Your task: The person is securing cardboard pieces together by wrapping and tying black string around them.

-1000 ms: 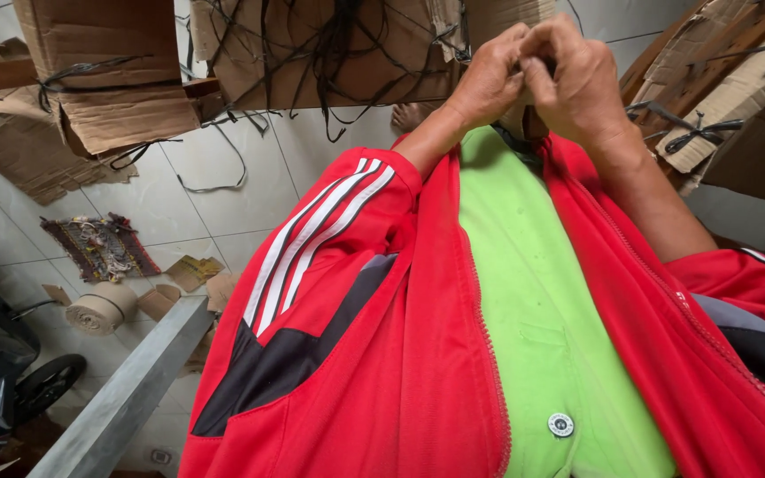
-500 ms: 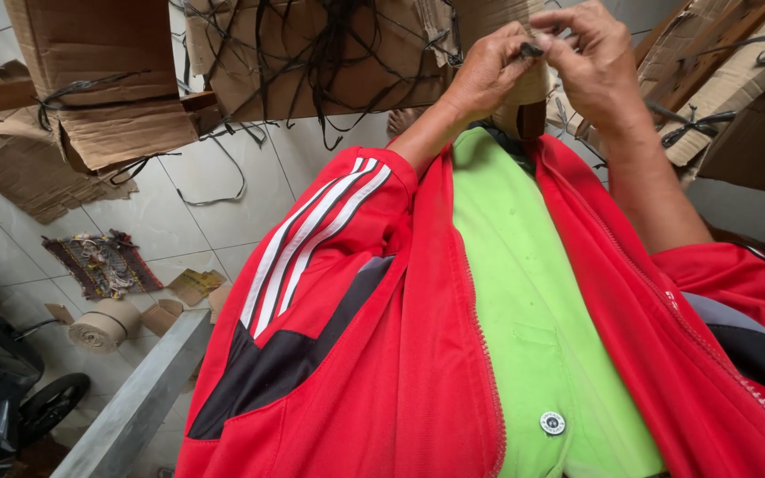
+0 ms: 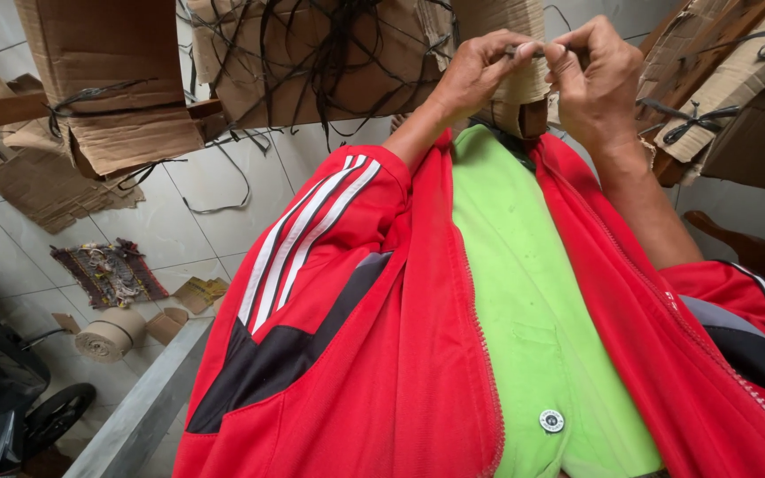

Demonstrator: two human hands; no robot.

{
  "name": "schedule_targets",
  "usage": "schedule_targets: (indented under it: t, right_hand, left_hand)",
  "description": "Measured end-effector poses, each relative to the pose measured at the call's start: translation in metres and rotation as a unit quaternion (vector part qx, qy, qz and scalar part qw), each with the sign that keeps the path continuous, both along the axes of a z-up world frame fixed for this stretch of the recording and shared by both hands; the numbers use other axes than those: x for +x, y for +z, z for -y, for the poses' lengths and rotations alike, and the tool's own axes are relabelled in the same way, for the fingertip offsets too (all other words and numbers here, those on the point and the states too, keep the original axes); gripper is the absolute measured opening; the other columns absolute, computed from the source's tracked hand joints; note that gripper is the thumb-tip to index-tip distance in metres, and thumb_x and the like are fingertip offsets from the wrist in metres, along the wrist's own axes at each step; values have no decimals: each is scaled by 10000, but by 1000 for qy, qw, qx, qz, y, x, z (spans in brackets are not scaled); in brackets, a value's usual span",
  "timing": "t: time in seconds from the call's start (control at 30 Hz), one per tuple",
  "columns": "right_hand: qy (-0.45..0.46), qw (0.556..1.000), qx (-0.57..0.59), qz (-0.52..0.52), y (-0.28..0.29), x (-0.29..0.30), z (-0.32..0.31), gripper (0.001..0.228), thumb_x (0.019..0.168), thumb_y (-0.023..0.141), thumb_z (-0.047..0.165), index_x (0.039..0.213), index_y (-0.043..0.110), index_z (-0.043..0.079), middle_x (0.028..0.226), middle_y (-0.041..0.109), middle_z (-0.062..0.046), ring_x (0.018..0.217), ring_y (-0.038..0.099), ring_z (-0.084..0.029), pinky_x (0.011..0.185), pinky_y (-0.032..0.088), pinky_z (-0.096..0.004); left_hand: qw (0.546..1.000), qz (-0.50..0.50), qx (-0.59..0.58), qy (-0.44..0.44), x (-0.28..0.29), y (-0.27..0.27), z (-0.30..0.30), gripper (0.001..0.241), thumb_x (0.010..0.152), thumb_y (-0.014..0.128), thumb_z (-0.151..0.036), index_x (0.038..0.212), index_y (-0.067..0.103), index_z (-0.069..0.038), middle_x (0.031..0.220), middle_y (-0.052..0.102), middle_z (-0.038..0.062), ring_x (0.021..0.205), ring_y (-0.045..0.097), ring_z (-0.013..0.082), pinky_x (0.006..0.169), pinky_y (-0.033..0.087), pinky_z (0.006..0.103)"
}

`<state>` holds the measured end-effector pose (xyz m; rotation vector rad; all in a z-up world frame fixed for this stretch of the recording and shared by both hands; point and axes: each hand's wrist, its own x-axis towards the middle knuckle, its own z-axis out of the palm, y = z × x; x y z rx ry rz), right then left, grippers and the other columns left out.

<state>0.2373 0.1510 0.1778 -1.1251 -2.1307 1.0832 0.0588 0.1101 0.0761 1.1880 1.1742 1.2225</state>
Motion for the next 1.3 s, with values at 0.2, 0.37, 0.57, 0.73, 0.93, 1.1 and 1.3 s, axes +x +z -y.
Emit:
schedule_targets:
  t: [0.2, 0.37, 0.57, 0.73, 0.93, 1.1, 1.3]
  right_hand:
    - [-44, 998, -41, -16, 5, 6, 9, 161, 1226, 650, 46, 1097, 606, -38, 853, 708, -138, 745, 712, -206, 659, 568, -332]
    - [-72, 992, -57, -88, 0, 9, 9, 146, 1220, 602, 17, 1096, 557, -44, 895, 657, -168, 753, 699, -232, 667, 597, -334]
    - [-60, 990, -45, -118, -3, 12, 9, 167, 1239, 585, 50, 1103, 543, -38, 928, 655, -190, 777, 717, -266, 686, 591, -355]
    - [-26, 994, 14, -101, 9, -4, 7, 176, 1256, 604, 44, 1118, 603, -65, 905, 676, -189, 770, 713, -277, 685, 581, -388]
    - [-87, 991, -33, -93, 4, 12, -3, 205, 1251, 631, 79, 1075, 634, -26, 893, 667, -132, 740, 670, -207, 650, 579, -338]
    - [-157, 981, -101, -56, -40, 56, -11, 125, 1217, 585, 25, 1096, 565, 48, 899, 670, -108, 729, 673, -175, 607, 549, -291]
    - [-9, 944, 171, 280, -14, 28, -1, 302, 983, 704, -19, 1269, 613, -42, 1177, 629, -218, 1118, 602, -417, 1042, 346, -601]
  left_hand:
    - [999, 20, -34, -36, -10, 2, 1, 349, 977, 633, -488, 1115, 799, -214, 1120, 802, 44, 1018, 747, 160, 828, 590, 310]
    - [992, 98, -79, -34, -15, 9, -1, 293, 908, 756, -366, 1001, 827, -97, 951, 811, 4, 914, 701, 83, 796, 532, 228]
    - [992, 103, -48, -44, -13, 10, 0, 299, 943, 738, -358, 1068, 823, -101, 1047, 823, 30, 988, 710, 90, 847, 538, 228]
    - [998, -29, 41, -39, 1, -25, -1, 208, 987, 734, -289, 1137, 799, -161, 908, 652, -27, 827, 640, 106, 687, 475, 242]
    - [998, -50, 5, -46, -8, -8, -1, 323, 1007, 637, -407, 1173, 779, -169, 1015, 774, -15, 909, 707, 97, 748, 524, 231]
    - [999, 36, -39, -2, -5, -9, -1, 260, 952, 704, -331, 1064, 786, -111, 893, 820, 13, 778, 772, 90, 711, 615, 219]
    - [992, 97, -75, -27, 7, -56, -15, 217, 920, 720, -302, 899, 674, -91, 837, 730, 25, 788, 775, 151, 689, 701, 301]
